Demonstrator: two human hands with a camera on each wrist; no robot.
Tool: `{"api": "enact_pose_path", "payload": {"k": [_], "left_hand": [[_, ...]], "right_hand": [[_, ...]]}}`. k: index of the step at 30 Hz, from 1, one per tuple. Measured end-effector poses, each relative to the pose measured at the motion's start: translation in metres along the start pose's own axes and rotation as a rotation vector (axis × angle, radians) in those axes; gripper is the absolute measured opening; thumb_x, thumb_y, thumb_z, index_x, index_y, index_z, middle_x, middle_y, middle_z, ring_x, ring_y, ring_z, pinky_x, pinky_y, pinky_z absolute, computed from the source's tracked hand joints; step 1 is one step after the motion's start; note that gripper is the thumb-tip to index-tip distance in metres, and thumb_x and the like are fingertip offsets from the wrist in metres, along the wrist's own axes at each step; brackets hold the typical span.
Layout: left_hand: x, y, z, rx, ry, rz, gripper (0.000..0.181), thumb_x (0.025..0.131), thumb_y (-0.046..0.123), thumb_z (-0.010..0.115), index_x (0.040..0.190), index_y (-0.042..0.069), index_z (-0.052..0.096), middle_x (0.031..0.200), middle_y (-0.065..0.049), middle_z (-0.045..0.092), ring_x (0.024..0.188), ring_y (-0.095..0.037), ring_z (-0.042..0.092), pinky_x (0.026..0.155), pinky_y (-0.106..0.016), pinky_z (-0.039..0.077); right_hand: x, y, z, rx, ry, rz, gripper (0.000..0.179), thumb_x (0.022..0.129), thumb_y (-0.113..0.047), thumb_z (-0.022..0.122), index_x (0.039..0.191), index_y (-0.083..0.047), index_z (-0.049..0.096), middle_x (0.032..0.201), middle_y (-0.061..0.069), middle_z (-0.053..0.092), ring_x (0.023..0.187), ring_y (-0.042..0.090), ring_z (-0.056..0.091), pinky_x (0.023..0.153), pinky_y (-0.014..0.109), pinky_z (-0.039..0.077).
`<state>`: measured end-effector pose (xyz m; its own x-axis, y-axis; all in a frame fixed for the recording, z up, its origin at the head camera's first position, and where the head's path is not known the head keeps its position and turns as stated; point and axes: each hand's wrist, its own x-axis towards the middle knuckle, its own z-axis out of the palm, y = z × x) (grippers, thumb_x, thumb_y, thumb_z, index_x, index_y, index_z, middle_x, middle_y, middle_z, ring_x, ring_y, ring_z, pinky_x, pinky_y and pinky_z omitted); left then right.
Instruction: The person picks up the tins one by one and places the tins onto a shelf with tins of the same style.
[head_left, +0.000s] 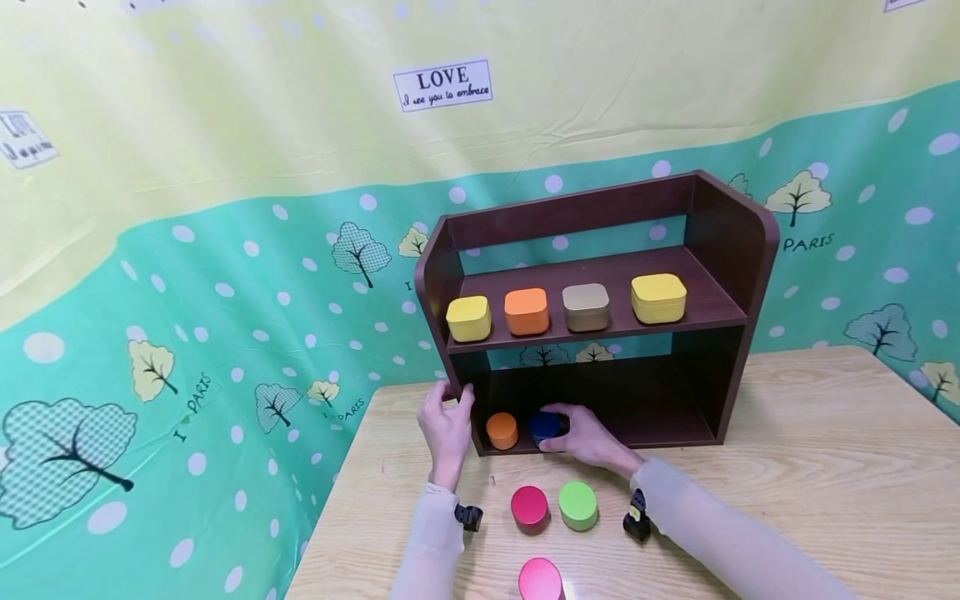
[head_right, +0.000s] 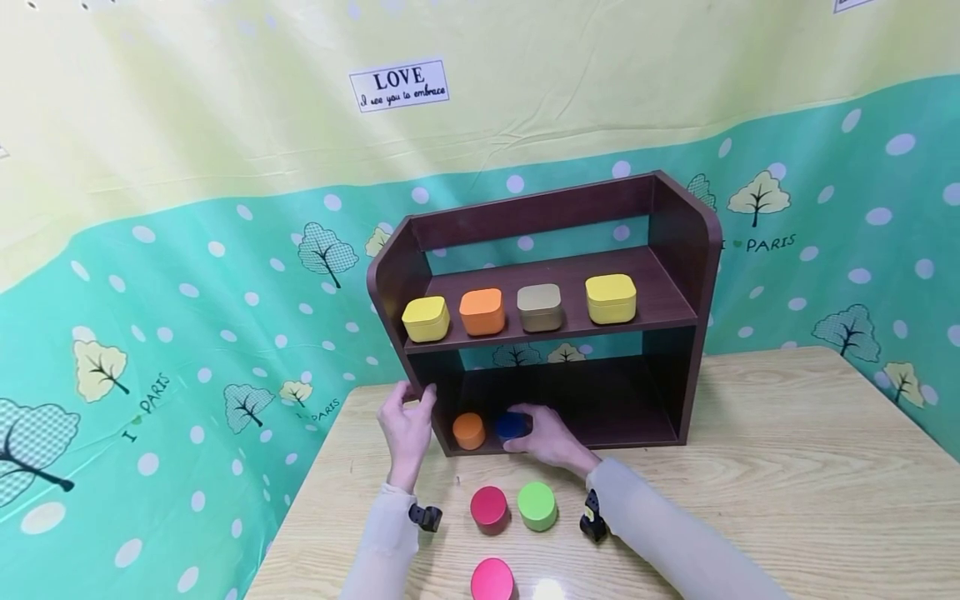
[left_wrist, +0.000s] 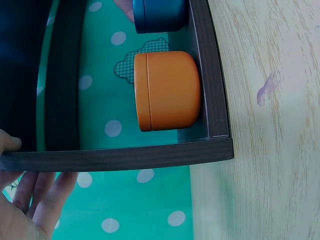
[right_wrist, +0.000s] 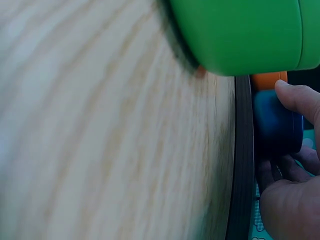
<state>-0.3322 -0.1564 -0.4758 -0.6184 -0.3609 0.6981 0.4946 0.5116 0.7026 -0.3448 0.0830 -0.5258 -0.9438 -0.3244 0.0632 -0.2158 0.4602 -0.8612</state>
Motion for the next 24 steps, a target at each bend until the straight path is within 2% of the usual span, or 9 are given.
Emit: {"api": "enact_pose_path", "payload": {"k": [13,24], "left_hand": [[0.0,0.002,-0.001,0.002,0.006,0.006,0.007,0.09,0.007,0.079,0.091,0.0,0.078,0.088,-0.02,0.079,0.081,-0.038,0.075,0.081,-0.059,0.058],[-0.001,0.002,-0.001,0.002,-0.005,-0.019,0.007,0.09,0.006,0.08,0.092,0.0,0.078,0.089,-0.02,0.08,0.08,-0.038,0.076,0.081,-0.061,0.058]], "right_hand": [[-0.001,-0.001,0.001,-0.008,0.019,0.007,0.065,0.089,-0.015,0.089,0.148,-0.003,0.064,0.147,0.022,0.067,0.121,0.03,0.067,0.113,0.056,0.056],[-0.013,0.002,-0.011,0.006,0.022,-0.057,0.08,0.088,-0.02,0.09,0.154,0.006,0.053,0.154,0.026,0.062,0.142,0.047,0.061,0.119,0.06,0.05]]}}
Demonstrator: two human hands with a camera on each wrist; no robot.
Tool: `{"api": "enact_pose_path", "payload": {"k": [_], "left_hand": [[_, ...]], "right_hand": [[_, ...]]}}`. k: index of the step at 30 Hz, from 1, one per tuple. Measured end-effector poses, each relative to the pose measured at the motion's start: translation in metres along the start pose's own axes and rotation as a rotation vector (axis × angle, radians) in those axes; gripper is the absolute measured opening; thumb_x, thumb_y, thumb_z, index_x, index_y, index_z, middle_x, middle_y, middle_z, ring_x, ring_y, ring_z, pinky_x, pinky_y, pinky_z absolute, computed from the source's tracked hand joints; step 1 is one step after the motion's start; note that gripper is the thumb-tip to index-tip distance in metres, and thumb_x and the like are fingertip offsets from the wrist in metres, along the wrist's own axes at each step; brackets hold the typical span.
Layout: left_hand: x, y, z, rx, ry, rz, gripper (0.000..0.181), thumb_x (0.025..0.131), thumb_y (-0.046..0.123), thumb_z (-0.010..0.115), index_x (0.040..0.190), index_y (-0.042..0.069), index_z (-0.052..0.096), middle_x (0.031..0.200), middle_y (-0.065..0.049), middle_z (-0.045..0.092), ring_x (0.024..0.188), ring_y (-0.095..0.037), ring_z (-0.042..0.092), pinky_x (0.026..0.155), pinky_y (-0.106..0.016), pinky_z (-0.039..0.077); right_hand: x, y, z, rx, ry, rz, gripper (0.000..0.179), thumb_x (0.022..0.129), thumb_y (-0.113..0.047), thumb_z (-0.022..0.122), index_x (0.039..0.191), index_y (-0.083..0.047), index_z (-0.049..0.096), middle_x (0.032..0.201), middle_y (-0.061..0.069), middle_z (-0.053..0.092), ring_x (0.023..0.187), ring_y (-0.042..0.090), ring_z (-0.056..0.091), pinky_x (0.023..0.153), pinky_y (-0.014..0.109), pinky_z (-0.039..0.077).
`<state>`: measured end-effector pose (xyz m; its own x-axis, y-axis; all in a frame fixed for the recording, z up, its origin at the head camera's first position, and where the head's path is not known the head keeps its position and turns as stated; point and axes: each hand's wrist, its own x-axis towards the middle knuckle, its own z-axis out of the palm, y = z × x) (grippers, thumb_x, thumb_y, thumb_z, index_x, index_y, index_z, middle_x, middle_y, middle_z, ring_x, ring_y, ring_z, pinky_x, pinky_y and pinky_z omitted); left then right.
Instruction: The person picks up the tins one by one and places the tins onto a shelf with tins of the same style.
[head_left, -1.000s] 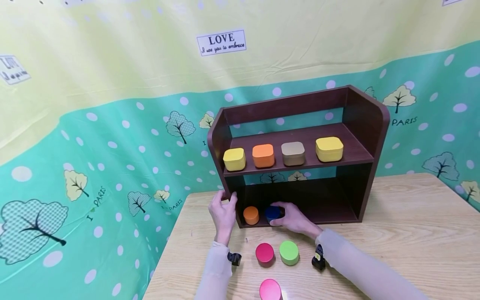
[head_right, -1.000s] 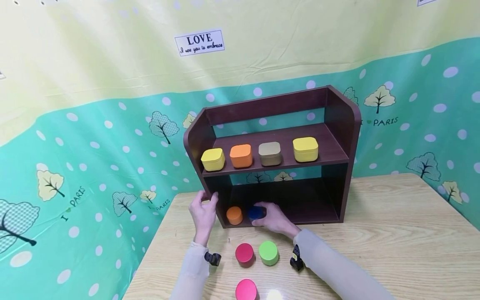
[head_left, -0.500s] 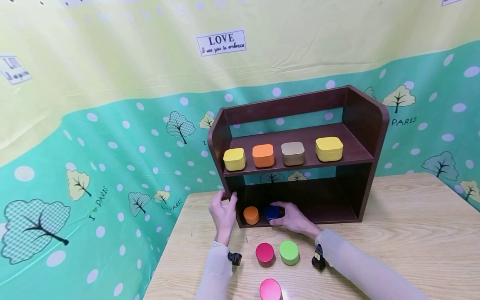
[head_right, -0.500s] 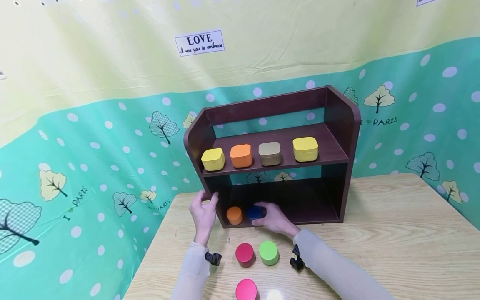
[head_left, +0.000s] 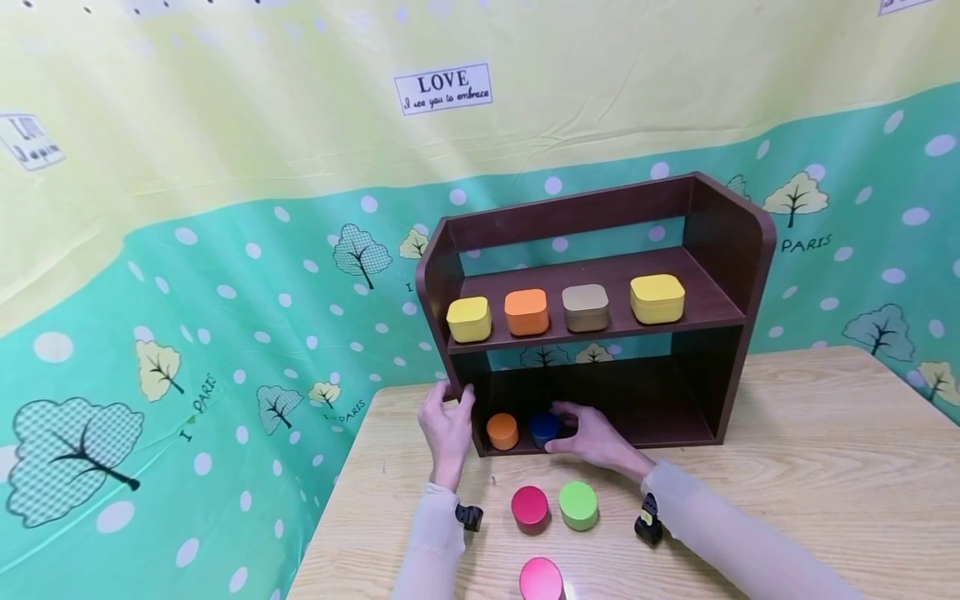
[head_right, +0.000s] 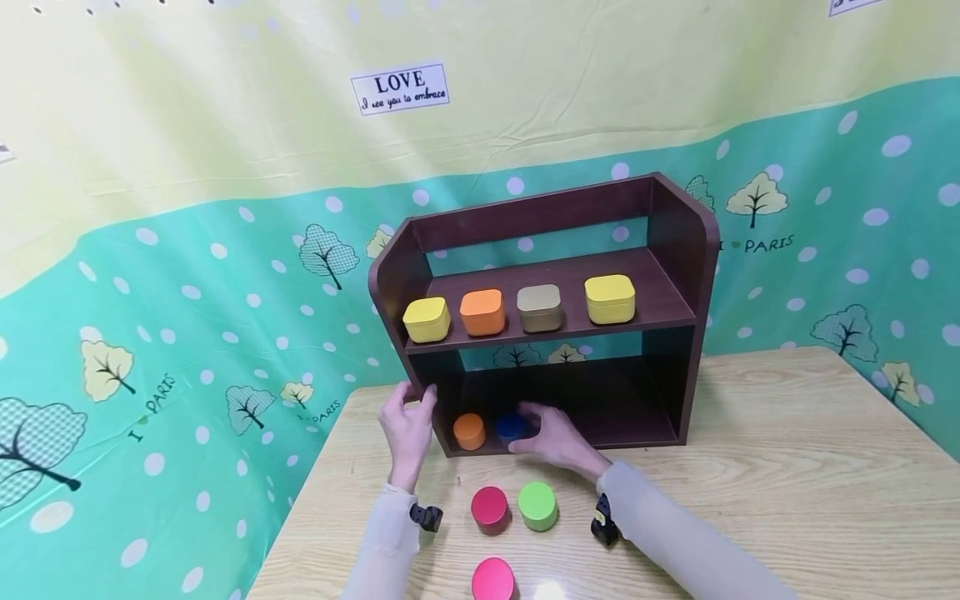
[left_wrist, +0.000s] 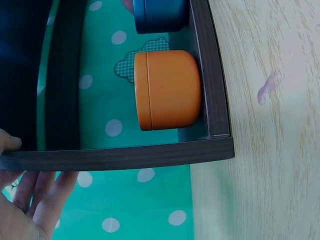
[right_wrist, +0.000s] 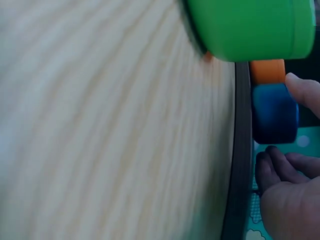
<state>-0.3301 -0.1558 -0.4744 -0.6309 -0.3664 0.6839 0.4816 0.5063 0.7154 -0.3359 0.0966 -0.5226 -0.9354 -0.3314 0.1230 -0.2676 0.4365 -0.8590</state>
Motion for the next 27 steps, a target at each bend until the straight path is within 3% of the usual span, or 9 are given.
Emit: {"api": "enact_pose_path", "payload": {"k": [6,17,22,27], "left_hand": [[0.001,0.0,0.0,0.016,0.003,0.011,0.006,0.09,0.007,0.081,0.092,0.002,0.078,0.088,-0.018,0.08,0.077,-0.035,0.076,0.078,-0.043,0.058],[0.0,0.0,-0.001,0.003,-0.01,0.005,0.008,0.091,0.007,0.079,0.093,-0.001,0.078,0.087,-0.02,0.079,0.073,-0.036,0.074,0.078,-0.058,0.058],[0.001,0.001,-0.001,0.011,-0.007,0.013,0.008,0.091,0.008,0.079,0.092,0.0,0.078,0.087,-0.019,0.079,0.075,-0.035,0.074,0.079,-0.05,0.057],[0.001,0.001,-0.001,0.011,-0.006,0.014,0.008,0.091,0.007,0.079,0.092,0.0,0.078,0.086,-0.019,0.078,0.076,-0.036,0.073,0.08,-0.056,0.057]], "right_hand": [[-0.012,-0.002,-0.013,0.025,0.006,-0.028,0.08,0.091,-0.021,0.088,0.155,0.009,0.051,0.151,0.027,0.065,0.14,0.048,0.061,0.119,0.061,0.049],[-0.031,-0.005,-0.024,0.03,0.004,-0.057,0.079,0.092,-0.02,0.088,0.154,0.011,0.051,0.15,0.028,0.065,0.138,0.049,0.063,0.117,0.06,0.051],[-0.036,-0.006,-0.025,0.033,0.004,-0.038,0.079,0.092,-0.019,0.088,0.155,0.009,0.051,0.151,0.027,0.066,0.139,0.049,0.063,0.117,0.059,0.05],[-0.041,-0.004,-0.025,0.034,0.001,-0.04,0.078,0.091,-0.017,0.088,0.154,0.01,0.051,0.15,0.028,0.066,0.138,0.049,0.063,0.117,0.059,0.05]]}}
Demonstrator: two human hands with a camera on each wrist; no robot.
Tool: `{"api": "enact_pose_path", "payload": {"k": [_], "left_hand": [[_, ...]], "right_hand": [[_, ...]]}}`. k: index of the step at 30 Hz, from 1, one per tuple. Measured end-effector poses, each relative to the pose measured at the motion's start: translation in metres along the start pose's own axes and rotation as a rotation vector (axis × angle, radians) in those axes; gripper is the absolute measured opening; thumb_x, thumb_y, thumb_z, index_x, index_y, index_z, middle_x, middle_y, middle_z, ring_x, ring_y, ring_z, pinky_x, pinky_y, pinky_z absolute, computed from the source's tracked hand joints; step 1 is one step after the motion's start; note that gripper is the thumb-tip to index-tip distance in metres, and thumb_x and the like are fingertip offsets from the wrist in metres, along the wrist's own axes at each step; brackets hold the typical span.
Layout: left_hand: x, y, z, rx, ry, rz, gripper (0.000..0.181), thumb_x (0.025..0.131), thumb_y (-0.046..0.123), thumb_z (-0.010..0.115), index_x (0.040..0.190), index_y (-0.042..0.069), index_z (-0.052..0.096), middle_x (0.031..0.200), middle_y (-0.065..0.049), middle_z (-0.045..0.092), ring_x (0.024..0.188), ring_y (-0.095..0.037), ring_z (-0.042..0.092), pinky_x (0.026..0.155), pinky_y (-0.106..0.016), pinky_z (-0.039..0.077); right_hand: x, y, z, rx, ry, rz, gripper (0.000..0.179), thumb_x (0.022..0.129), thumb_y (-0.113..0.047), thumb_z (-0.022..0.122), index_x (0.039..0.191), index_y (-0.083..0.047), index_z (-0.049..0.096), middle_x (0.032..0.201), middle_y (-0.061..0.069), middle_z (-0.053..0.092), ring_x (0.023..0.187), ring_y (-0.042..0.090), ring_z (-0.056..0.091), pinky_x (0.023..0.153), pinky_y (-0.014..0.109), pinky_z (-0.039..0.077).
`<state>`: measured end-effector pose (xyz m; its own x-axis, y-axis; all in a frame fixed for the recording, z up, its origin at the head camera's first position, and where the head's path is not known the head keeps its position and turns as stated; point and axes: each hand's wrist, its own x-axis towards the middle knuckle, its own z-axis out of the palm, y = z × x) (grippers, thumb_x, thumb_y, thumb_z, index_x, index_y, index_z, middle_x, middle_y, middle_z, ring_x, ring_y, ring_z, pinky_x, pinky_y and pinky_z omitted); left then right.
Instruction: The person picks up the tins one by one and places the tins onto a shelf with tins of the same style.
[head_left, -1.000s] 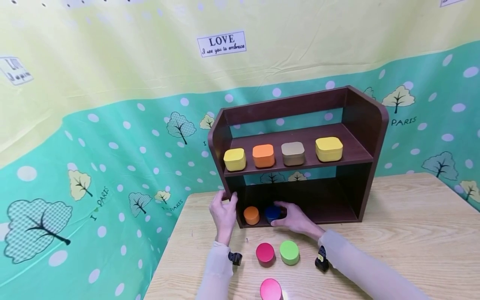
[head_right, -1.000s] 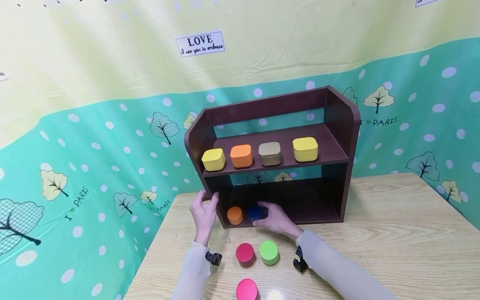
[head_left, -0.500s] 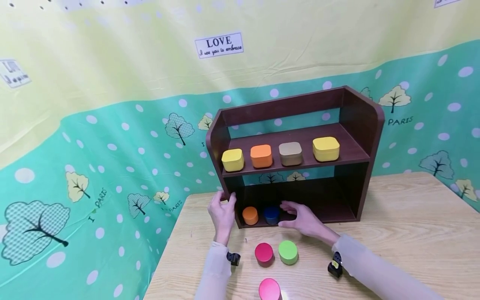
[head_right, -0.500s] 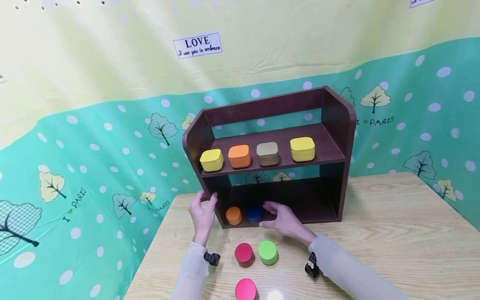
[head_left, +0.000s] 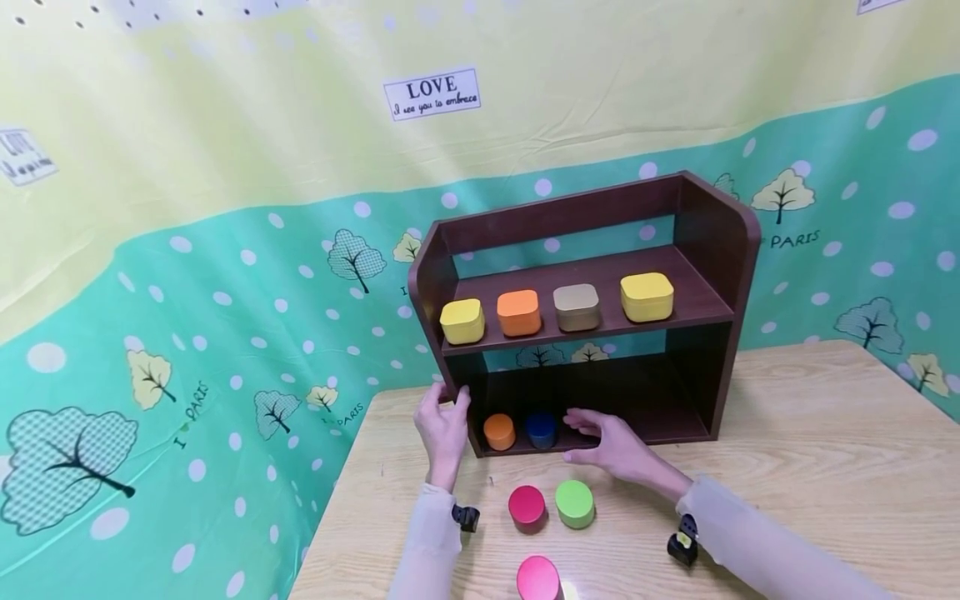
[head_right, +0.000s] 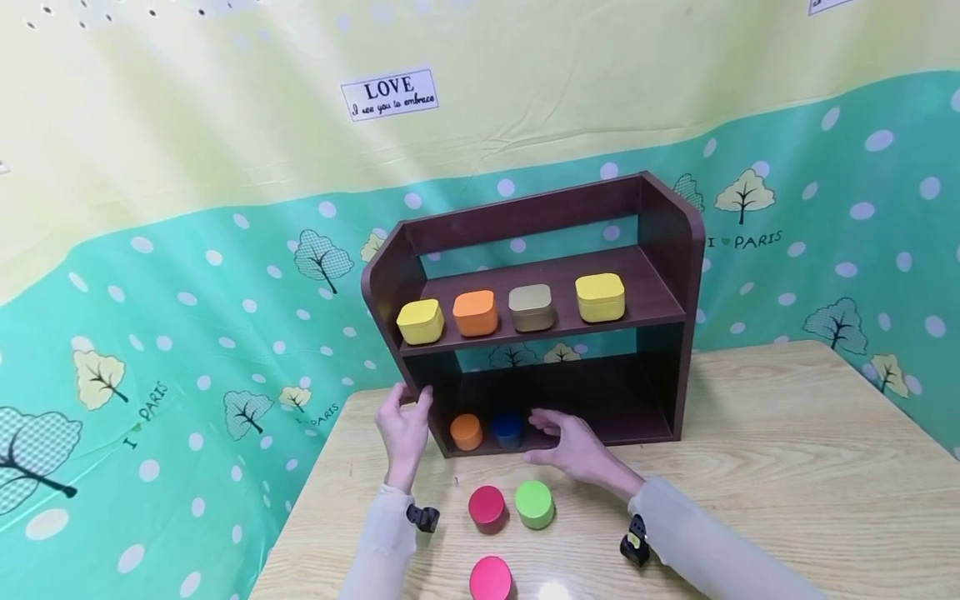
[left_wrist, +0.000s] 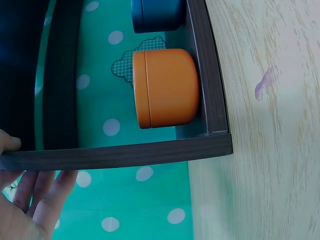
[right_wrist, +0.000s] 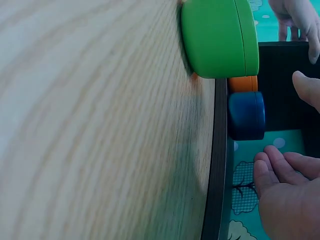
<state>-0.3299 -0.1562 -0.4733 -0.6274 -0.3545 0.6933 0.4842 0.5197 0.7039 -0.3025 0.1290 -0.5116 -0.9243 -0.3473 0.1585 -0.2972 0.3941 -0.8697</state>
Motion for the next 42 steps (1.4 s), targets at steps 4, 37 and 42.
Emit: {"api": "enact_pose_path", "payload": {"k": [4,37,42], "left_hand": [[0.0,0.0,0.0,-0.004,-0.007,-0.004,0.008,0.091,0.007,0.079,0.092,-0.001,0.078,0.087,-0.02,0.078,0.076,-0.036,0.073,0.08,-0.058,0.056],[-0.001,-0.002,0.001,-0.011,-0.003,-0.01,0.006,0.09,0.006,0.08,0.091,0.0,0.077,0.087,-0.02,0.078,0.079,-0.037,0.074,0.08,-0.055,0.057],[0.0,-0.002,0.001,-0.004,-0.003,-0.006,0.006,0.091,0.006,0.079,0.091,0.0,0.077,0.086,-0.019,0.079,0.08,-0.036,0.074,0.081,-0.054,0.057]], "right_hand": [[-0.004,0.001,-0.001,0.011,-0.003,-0.004,0.076,0.092,-0.02,0.088,0.153,0.009,0.052,0.15,0.026,0.067,0.138,0.047,0.064,0.117,0.058,0.05],[-0.042,0.006,-0.005,0.041,-0.089,0.025,0.08,0.092,-0.025,0.088,0.155,0.007,0.052,0.153,0.025,0.064,0.141,0.047,0.062,0.117,0.058,0.049],[-0.045,0.007,-0.003,0.031,-0.105,0.022,0.08,0.09,-0.025,0.09,0.154,0.008,0.053,0.151,0.025,0.066,0.14,0.047,0.062,0.117,0.054,0.05]]}}
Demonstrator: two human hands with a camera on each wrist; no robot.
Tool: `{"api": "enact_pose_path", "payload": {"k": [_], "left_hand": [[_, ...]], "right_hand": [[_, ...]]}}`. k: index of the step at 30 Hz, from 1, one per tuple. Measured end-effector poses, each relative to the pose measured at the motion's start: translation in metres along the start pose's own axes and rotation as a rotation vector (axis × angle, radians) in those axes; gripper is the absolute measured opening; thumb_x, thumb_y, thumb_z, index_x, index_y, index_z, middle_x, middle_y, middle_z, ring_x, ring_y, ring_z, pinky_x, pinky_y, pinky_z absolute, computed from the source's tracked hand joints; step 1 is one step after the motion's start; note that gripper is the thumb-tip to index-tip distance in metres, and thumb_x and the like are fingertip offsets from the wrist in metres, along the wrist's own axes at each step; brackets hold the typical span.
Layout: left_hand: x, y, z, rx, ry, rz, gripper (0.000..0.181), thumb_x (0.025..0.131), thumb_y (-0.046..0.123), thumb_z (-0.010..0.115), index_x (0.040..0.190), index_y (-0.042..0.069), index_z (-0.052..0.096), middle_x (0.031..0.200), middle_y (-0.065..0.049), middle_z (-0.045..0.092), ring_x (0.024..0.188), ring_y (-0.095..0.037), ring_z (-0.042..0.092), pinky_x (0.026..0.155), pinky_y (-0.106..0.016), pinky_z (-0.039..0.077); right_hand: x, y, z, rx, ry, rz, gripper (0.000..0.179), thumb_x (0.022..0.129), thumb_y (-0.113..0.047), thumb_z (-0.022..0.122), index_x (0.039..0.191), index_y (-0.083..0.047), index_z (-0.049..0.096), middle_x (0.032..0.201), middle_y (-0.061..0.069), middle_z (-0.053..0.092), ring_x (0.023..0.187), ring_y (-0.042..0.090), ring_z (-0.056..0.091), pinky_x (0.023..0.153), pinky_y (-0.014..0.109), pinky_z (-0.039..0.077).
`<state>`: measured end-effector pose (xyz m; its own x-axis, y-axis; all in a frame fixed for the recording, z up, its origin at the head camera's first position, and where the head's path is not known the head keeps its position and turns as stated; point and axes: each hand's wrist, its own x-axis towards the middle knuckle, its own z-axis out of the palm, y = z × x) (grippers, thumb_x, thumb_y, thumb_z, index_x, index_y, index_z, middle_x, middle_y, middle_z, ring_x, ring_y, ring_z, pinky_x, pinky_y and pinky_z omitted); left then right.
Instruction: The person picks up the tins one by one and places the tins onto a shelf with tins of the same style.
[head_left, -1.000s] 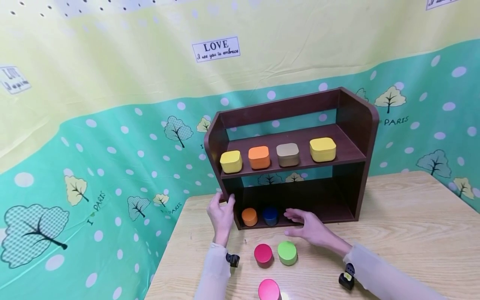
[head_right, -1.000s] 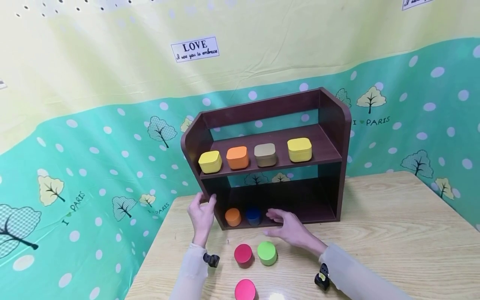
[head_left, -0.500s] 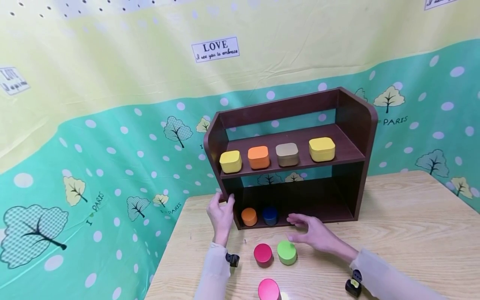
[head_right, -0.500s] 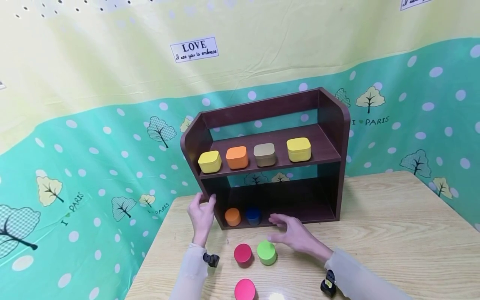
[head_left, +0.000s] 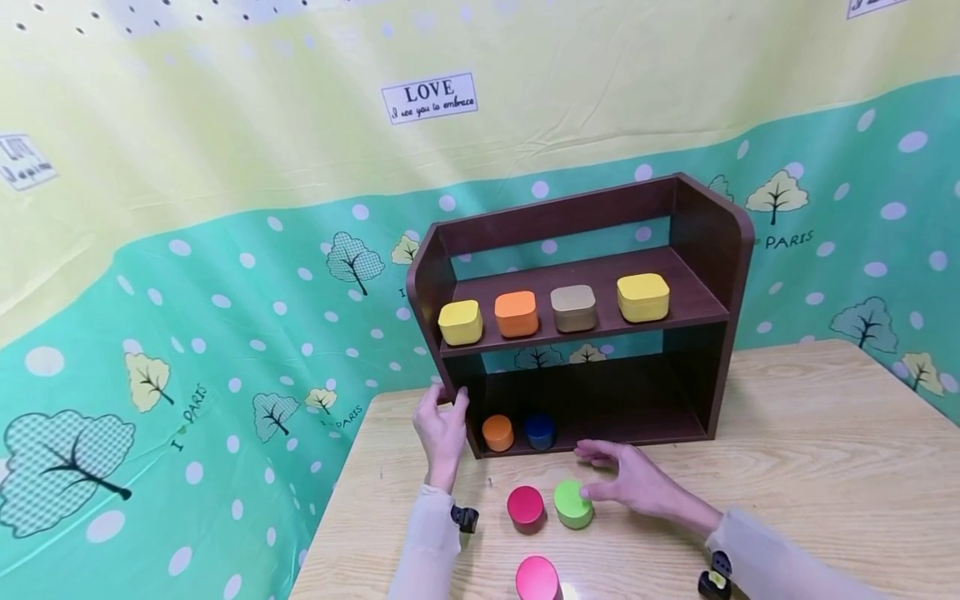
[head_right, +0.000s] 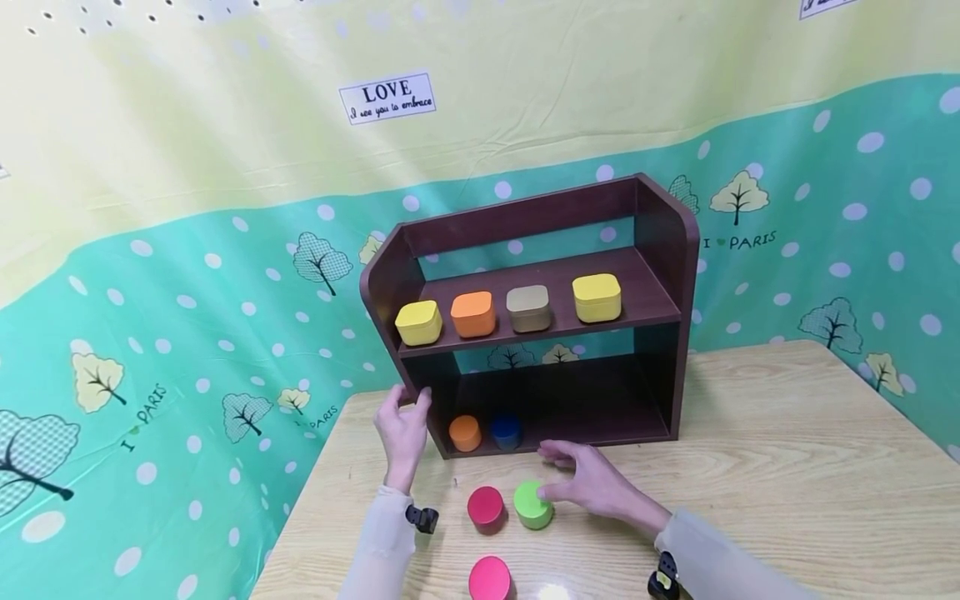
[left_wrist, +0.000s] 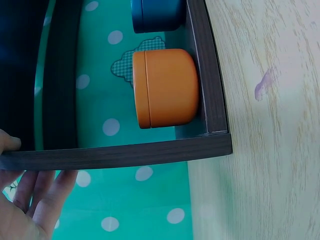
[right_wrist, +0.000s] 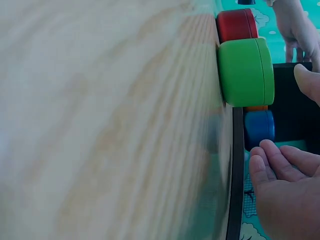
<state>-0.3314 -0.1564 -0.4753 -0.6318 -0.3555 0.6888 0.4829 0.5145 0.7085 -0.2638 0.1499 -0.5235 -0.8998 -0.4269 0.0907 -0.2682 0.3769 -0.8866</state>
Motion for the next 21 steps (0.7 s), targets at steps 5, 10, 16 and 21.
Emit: {"api": "enact_pose_path", "payload": {"k": [5,10,16,21], "left_hand": [[0.0,-0.001,0.0,0.002,-0.001,0.002,0.008,0.091,0.008,0.079,0.092,0.0,0.078,0.087,-0.018,0.079,0.081,-0.035,0.074,0.08,-0.035,0.054],[0.0,-0.001,0.0,0.002,0.002,0.006,0.007,0.09,0.007,0.079,0.091,0.001,0.078,0.086,-0.018,0.079,0.081,-0.034,0.074,0.079,-0.032,0.054],[0.001,-0.002,0.0,-0.004,0.001,0.014,0.006,0.09,0.005,0.079,0.092,0.0,0.078,0.087,-0.019,0.079,0.081,-0.036,0.074,0.081,-0.056,0.057],[0.001,-0.002,0.001,-0.012,-0.006,0.006,0.007,0.091,0.006,0.079,0.093,-0.001,0.078,0.088,-0.02,0.079,0.082,-0.037,0.074,0.082,-0.06,0.057]], "right_hand": [[-0.003,0.0,0.002,0.01,-0.033,-0.013,0.08,0.089,-0.024,0.09,0.152,0.009,0.054,0.149,0.027,0.066,0.139,0.047,0.063,0.116,0.047,0.052],[-0.004,0.001,0.005,0.022,-0.065,-0.029,0.08,0.088,-0.023,0.091,0.151,0.01,0.054,0.149,0.028,0.065,0.137,0.047,0.063,0.115,0.039,0.055],[-0.005,0.003,0.009,0.024,-0.106,-0.034,0.083,0.086,-0.023,0.093,0.151,0.011,0.054,0.147,0.026,0.068,0.134,0.044,0.065,0.113,0.033,0.055],[-0.006,0.001,0.01,0.031,-0.138,-0.038,0.083,0.084,-0.023,0.094,0.15,0.011,0.056,0.147,0.025,0.068,0.133,0.043,0.065,0.111,0.025,0.054]]}}
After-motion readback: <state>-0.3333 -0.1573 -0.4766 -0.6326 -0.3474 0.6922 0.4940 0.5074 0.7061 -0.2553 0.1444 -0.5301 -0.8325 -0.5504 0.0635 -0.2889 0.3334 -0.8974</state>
